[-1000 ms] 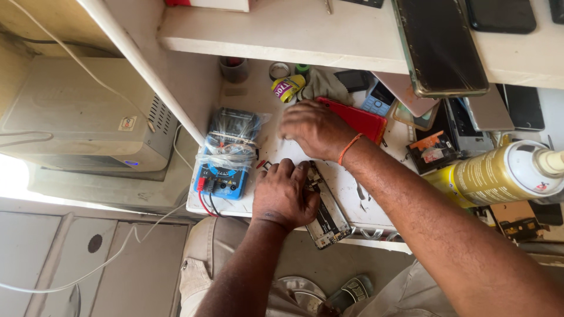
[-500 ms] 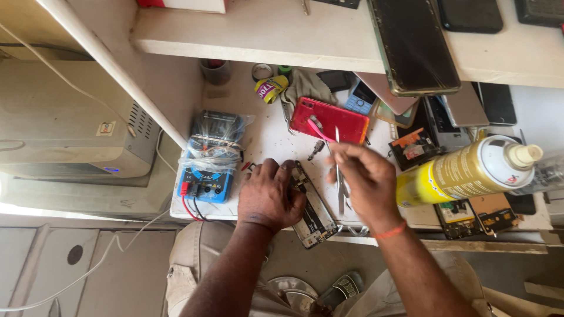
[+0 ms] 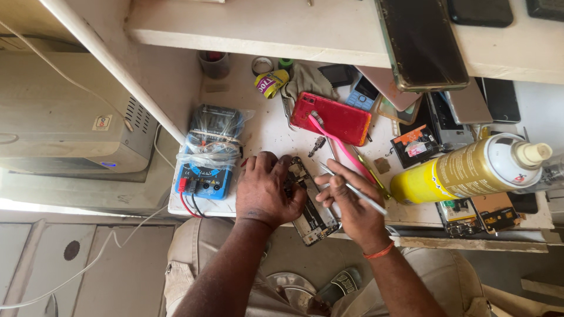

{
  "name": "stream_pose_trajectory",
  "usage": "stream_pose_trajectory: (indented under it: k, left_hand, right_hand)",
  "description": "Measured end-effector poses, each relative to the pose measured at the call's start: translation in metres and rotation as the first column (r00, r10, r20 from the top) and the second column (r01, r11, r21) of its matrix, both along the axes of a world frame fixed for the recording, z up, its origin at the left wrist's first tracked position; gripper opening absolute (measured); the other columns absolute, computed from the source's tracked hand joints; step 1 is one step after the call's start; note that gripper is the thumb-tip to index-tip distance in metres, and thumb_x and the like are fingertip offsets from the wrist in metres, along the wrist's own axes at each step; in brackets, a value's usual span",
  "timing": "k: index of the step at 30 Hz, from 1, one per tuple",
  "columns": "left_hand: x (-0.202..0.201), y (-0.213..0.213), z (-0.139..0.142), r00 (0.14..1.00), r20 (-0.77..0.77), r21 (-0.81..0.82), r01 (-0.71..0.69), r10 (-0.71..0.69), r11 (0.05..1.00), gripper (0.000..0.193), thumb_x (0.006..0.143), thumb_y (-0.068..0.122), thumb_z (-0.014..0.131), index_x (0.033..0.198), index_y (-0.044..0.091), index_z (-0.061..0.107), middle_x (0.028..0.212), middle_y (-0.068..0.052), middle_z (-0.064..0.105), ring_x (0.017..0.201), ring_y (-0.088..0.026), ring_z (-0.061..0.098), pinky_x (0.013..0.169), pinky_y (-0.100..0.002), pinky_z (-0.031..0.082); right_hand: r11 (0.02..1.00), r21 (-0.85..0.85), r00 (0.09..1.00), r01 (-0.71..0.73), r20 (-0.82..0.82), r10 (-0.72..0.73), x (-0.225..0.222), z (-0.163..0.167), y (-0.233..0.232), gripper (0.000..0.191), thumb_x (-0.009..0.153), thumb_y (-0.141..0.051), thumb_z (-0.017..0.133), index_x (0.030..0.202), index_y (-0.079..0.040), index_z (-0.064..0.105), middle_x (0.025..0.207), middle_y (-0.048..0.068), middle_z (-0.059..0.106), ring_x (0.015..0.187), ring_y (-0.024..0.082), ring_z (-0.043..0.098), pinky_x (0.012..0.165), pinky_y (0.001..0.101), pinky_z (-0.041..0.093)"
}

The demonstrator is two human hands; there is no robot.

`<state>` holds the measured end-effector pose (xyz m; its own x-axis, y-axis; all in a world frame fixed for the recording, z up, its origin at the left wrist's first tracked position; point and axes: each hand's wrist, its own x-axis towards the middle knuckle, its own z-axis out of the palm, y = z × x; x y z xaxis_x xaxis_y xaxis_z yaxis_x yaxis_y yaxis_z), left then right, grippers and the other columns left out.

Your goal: The person works on a disassembled smartphone at a cluttered repair bench, prying and lifting the internal board and small components by hand, then using tweezers and a screwdriver on the phone's internals. A multimeter with probes sits beside the work and a spray can is on the bench.

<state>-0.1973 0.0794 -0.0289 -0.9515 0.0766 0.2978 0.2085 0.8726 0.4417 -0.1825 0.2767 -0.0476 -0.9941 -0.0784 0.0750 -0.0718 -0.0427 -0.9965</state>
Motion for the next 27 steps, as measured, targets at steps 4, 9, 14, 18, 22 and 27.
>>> stream_pose_trajectory:
  k: [4, 9, 14, 18, 22, 27]
  left_hand:
    - [-0.001, -0.001, 0.000, 1.000, 0.007, 0.007, -0.003, 0.003, 1.000, 0.061, 0.065, 0.037, 0.073, 0.121, 0.012, 0.069, 0.107, -0.016, 0.059, 0.103, -0.037, 0.058, 0.084, -0.050, 0.052]
    - [-0.001, -0.003, -0.002, 0.999, -0.031, 0.014, -0.012, 0.013, 1.000, 0.062, 0.065, 0.039, 0.073, 0.120, 0.010, 0.069, 0.105, -0.016, 0.059, 0.099, -0.037, 0.060, 0.085, -0.050, 0.052]
    - [-0.001, -0.002, -0.003, 0.999, -0.037, 0.003, -0.017, 0.017, 1.000, 0.056, 0.069, 0.041, 0.073, 0.116, 0.009, 0.069, 0.103, -0.017, 0.060, 0.094, -0.036, 0.063, 0.080, -0.050, 0.052]
    - [0.000, -0.003, -0.004, 0.997, -0.078, 0.011, -0.007, 0.008, 1.000, 0.053, 0.069, 0.041, 0.074, 0.111, 0.010, 0.070, 0.098, -0.016, 0.061, 0.090, -0.036, 0.064, 0.077, -0.051, 0.051]
    - [0.000, -0.003, -0.007, 0.999, -0.054, 0.019, -0.002, 0.003, 1.000, 0.042, 0.074, 0.038, 0.072, 0.107, 0.012, 0.071, 0.092, -0.014, 0.062, 0.086, -0.036, 0.065, 0.074, -0.051, 0.051]
    - [-0.002, -0.002, -0.012, 0.993, -0.119, 0.042, -0.018, 0.023, 0.999, 0.029, 0.083, 0.028, 0.067, 0.107, 0.013, 0.073, 0.087, -0.012, 0.063, 0.082, -0.036, 0.066, 0.074, -0.052, 0.052]
  right_hand:
    - [0.996, 0.067, 0.994, -0.053, -0.090, 0.059, 0.003, -0.002, -0.004, 0.044, 0.105, -0.030, 0.053, 0.137, 0.000, 0.053, 0.113, 0.014, 0.075, 0.083, 0.012, 0.069, 0.071, 0.0241, 0.056]
    - [0.999, -0.037, 0.992, -0.038, -0.122, 0.033, 0.002, -0.011, -0.003, 0.033, 0.110, -0.027, 0.054, 0.130, 0.000, 0.057, 0.110, 0.013, 0.075, 0.082, 0.009, 0.058, 0.076, 0.0235, 0.050]
    - [0.984, 0.178, 0.930, 0.014, -0.365, 0.052, -0.003, -0.003, -0.002, 0.031, 0.111, -0.019, 0.061, 0.132, 0.002, 0.068, 0.108, 0.007, 0.059, 0.091, 0.009, 0.055, 0.080, 0.0235, 0.050]
    - [0.910, 0.387, 0.896, 0.147, -0.441, 0.043, -0.006, 0.008, -0.006, 0.024, 0.099, -0.016, 0.071, 0.116, 0.000, 0.073, 0.103, 0.008, 0.073, 0.086, 0.009, 0.066, 0.071, 0.0227, 0.054]
    - [0.916, 0.379, 0.921, 0.133, -0.389, 0.027, -0.010, 0.009, -0.010, 0.021, 0.096, -0.015, 0.075, 0.111, -0.001, 0.075, 0.100, 0.006, 0.076, 0.084, 0.009, 0.071, 0.072, 0.0233, 0.058]
    - [0.926, 0.352, 0.932, 0.134, -0.363, 0.003, -0.010, 0.003, -0.007, 0.017, 0.097, -0.014, 0.075, 0.109, -0.002, 0.075, 0.099, 0.005, 0.076, 0.084, 0.008, 0.069, 0.073, 0.0230, 0.057]
